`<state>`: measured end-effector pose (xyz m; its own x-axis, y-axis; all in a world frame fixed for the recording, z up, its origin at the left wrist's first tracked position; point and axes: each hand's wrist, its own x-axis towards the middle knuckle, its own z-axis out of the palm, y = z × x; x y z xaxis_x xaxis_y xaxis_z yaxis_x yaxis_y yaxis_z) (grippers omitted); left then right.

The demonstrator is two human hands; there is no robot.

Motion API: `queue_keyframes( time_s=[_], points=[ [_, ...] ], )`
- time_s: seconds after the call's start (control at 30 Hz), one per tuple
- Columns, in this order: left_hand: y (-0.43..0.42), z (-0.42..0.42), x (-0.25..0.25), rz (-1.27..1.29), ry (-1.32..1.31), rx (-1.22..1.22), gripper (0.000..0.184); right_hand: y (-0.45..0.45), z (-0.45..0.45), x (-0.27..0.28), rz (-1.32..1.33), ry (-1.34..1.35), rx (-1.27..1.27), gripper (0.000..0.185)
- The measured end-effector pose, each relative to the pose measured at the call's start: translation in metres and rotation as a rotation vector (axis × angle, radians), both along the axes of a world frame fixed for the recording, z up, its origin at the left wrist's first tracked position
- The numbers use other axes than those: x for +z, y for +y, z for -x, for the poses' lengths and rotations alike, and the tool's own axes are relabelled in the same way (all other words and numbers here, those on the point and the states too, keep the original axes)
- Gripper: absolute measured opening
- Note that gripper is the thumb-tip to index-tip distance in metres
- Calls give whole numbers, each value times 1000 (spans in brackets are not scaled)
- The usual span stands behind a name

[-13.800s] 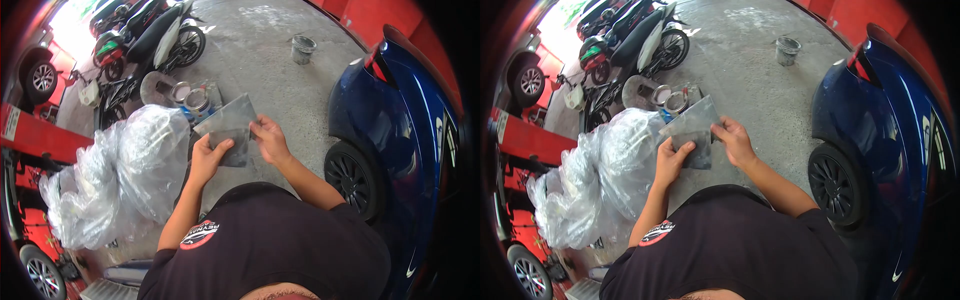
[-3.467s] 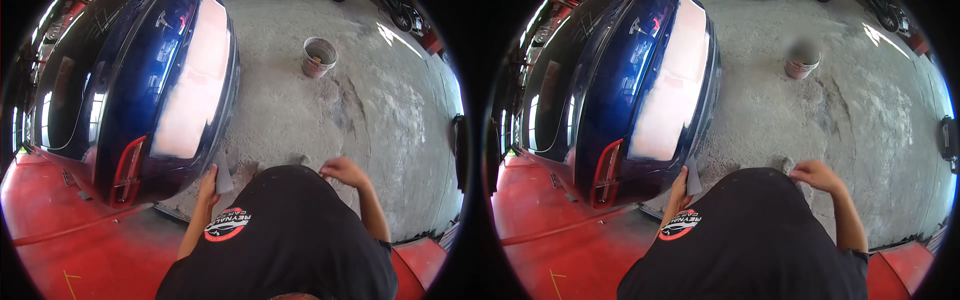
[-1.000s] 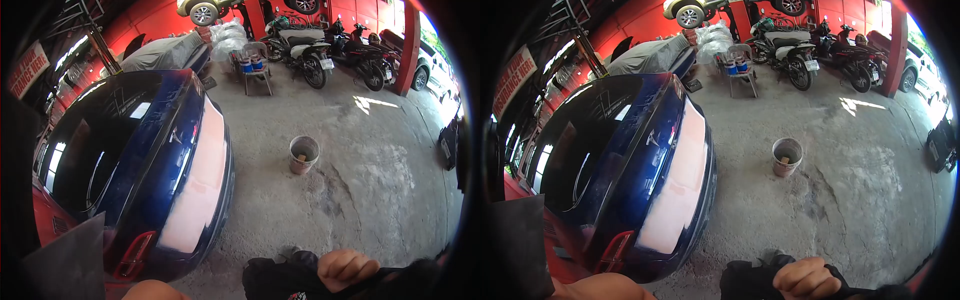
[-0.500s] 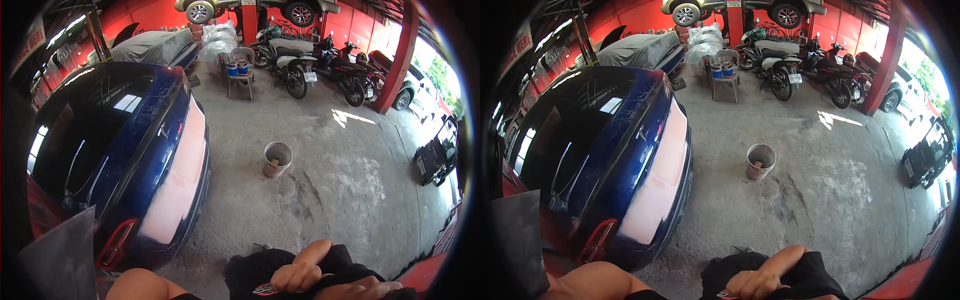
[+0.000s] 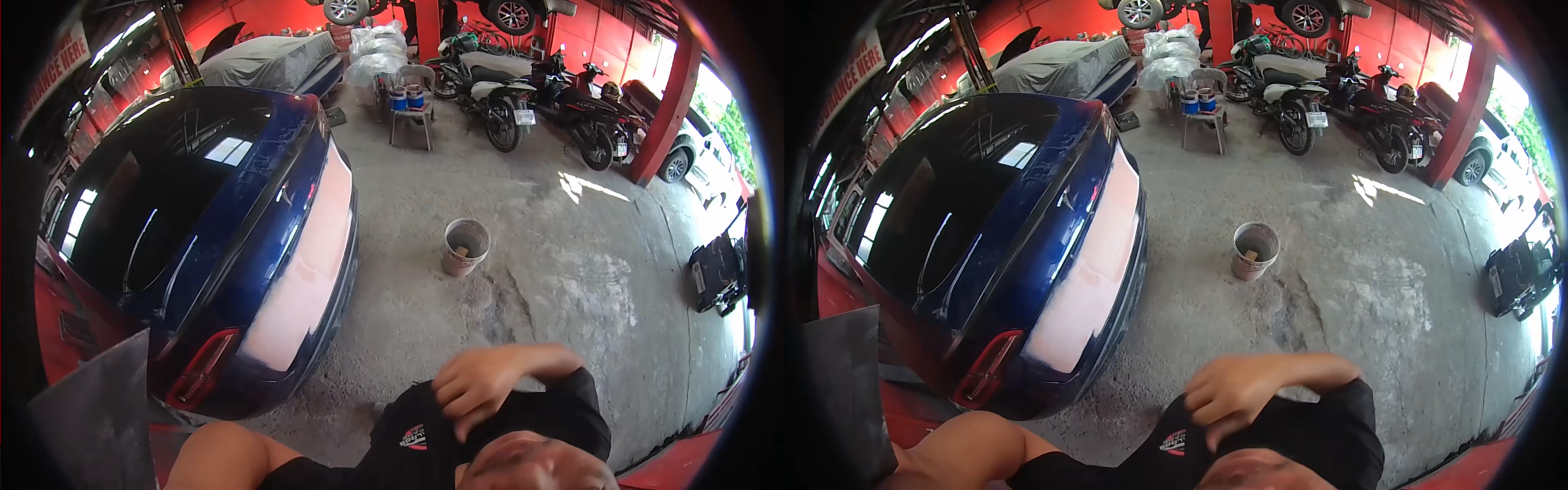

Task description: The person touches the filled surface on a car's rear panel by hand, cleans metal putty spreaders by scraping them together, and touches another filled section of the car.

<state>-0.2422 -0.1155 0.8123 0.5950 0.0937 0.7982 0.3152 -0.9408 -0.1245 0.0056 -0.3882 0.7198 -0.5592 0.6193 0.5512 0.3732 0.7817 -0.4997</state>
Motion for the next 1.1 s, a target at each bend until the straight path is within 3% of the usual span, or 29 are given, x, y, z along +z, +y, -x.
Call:
queue_keyframes(
  time_s=[0.03, 0.13, 0.23, 0.37, 0.53, 0.7, 0.77, 0.8, 1.1],
  points=[
    [-4, 0, 1, -3, -3, 1, 54, -8, -12, 27, -151, 22, -179, 28],
    [-17, -1, 2, -5, -22, -5, 55, -84, -49, 100, -504, 18, -817, 43],
    [-30, -1, 0, -4, -28, -4, 56, -143, -67, 151, -876, -116, -1045, 44],
    [-35, -7, 0, -10, -18, -19, 58, -178, -60, 207, -1123, -302, -969, 46],
    [-49, -12, -22, -2, -77, 8, 59, -214, -49, 223, -1196, -431, -927, 48],
    [-45, -36, -65, -56, -102, 81, 61, -257, -60, 180, -1317, -433, -968, 52],
    [-46, -52, -108, -6, -147, 138, 62, -263, -78, 155, -1331, -492, -919, 53],
    [-47, -63, -131, 47, -165, 163, 62, -255, -92, 152, -1307, -525, -887, 54],
    [14, -137, -187, 139, -138, 330, 65, -139, -257, 116, -1147, -481, -890, 61]
  ],
)
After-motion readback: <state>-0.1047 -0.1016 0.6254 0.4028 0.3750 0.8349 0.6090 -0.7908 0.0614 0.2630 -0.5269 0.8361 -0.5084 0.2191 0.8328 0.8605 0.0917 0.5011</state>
